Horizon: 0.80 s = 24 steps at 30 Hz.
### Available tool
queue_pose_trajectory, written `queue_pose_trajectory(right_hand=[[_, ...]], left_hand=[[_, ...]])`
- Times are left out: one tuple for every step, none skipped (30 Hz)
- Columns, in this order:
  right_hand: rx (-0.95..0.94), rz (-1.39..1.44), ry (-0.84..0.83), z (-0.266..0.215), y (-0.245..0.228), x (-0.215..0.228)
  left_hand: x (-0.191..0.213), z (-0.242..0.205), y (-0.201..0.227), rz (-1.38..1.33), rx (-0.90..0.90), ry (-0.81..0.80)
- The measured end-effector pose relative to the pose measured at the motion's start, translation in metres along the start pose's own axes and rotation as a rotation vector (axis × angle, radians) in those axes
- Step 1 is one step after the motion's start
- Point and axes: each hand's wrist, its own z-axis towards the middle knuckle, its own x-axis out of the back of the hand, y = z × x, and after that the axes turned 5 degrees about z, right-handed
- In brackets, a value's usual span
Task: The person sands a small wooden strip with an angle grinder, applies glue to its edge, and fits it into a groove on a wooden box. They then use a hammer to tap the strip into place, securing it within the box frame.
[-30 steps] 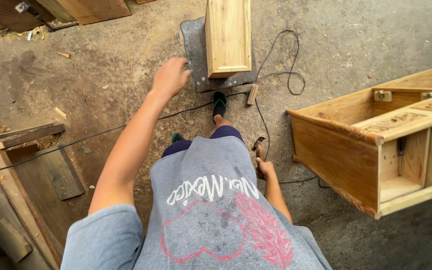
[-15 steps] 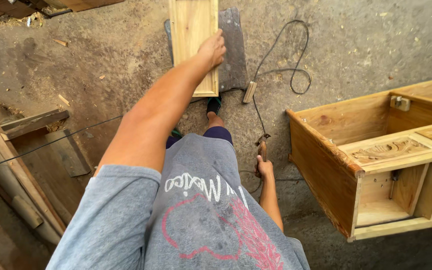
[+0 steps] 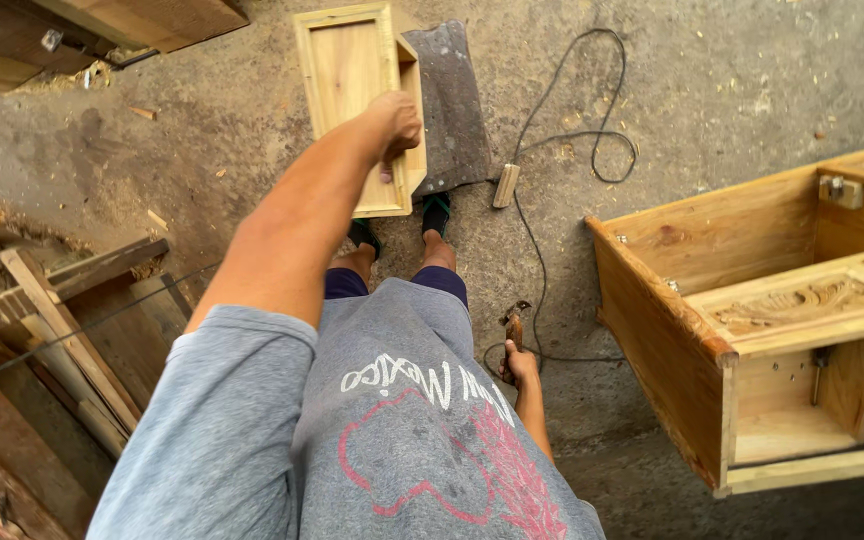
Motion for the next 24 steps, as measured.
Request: queue_pose_trajectory(right_hand=[[-0.019,-0.015,-0.001,0.001,0.002,0.001],[-0.012,-0.006,0.002,0.002,0.002,0.001],[-0.005,0.003,0.005,0.003,0.003,0.0],[0.0,0.01,0.01,0.002,0.006,0.001],[0.0,0.023,0.008,0.002,0.009,0.001],[0.004,0.023,0.002,0.003,0.01,0.003],[0.007,0.023,-0.005,0.003,0.01,0.004],[0.021,0.003,0.006,0.006,0.007,0.005],[0.034,-0.018,0.018,0.008,0.004,0.004],[0.045,-0.044,0.03,0.008,0.003,0.003],[0.068,-0.063,0.041,0.009,0.001,0.0],[0.093,-0.084,0.058,0.011,-0.003,0.002],[0.119,-0.105,0.075,0.012,-0.006,0.003],[0.112,-0.079,0.073,0.013,-0.011,0.001],[0.105,-0.054,0.071,0.013,-0.016,-0.001],[0.101,-0.028,0.069,0.014,-0.021,-0.001],[0.127,-0.049,0.057,0.014,-0.026,-0.001],[0.151,-0.07,0.053,0.014,-0.027,-0.001],[0.176,-0.091,0.048,0.012,-0.028,-0.002],[0.19,-0.077,0.059,0.012,-0.032,-0.003],[0.205,-0.063,0.069,0.012,-0.035,-0.004],[0.218,-0.05,0.077,0.011,-0.037,-0.005],[0.226,-0.038,0.068,0.011,-0.039,-0.006],[0.233,-0.026,0.059,0.01,-0.04,-0.006]], left_hand=[[-0.003,-0.008,0.0,0.006,-0.007,0.014],[-0.008,-0.018,-0.001,0.018,-0.006,0.033],[-0.012,-0.029,-0.004,0.028,-0.001,0.052],[-0.016,-0.04,-0.003,0.028,0.002,0.074],[-0.018,-0.05,-0.002,-0.004,0.015,0.097],[-0.02,-0.061,0.0,-0.076,0.037,0.126],[-0.019,-0.072,0.005,-0.165,0.078,0.151],[-0.018,-0.087,0.008,-0.248,0.124,0.177],[-0.014,-0.099,0.01,-0.331,0.17,0.205],[-0.01,-0.109,0.014,-0.422,0.241,0.278],[-0.005,-0.119,0.017,-0.513,0.313,0.351],[0.002,-0.123,0.022,-0.605,0.384,0.429],[0.01,-0.125,0.027,-0.741,0.47,0.443],[0.015,-0.127,0.029,-0.877,0.56,0.454],[0.019,-0.128,0.03,-1.014,0.649,0.463],[0.022,-0.127,0.032,-1.189,0.731,0.526],[0.023,-0.124,0.033,-1.365,0.812,0.588],[0.022,-0.119,0.034,-1.546,0.884,0.649],[0.019,-0.114,0.035,-1.622,0.973,0.707],[0.014,-0.108,0.033,-1.693,1.072,0.77],[0.008,-0.101,0.031,-1.763,1.172,0.833],[0.0,-0.095,0.031,-1.796,1.264,0.878],[-0.009,-0.087,0.032,-1.827,1.357,0.922],[-0.018,-0.079,0.034,-1.857,1.452,0.962]])
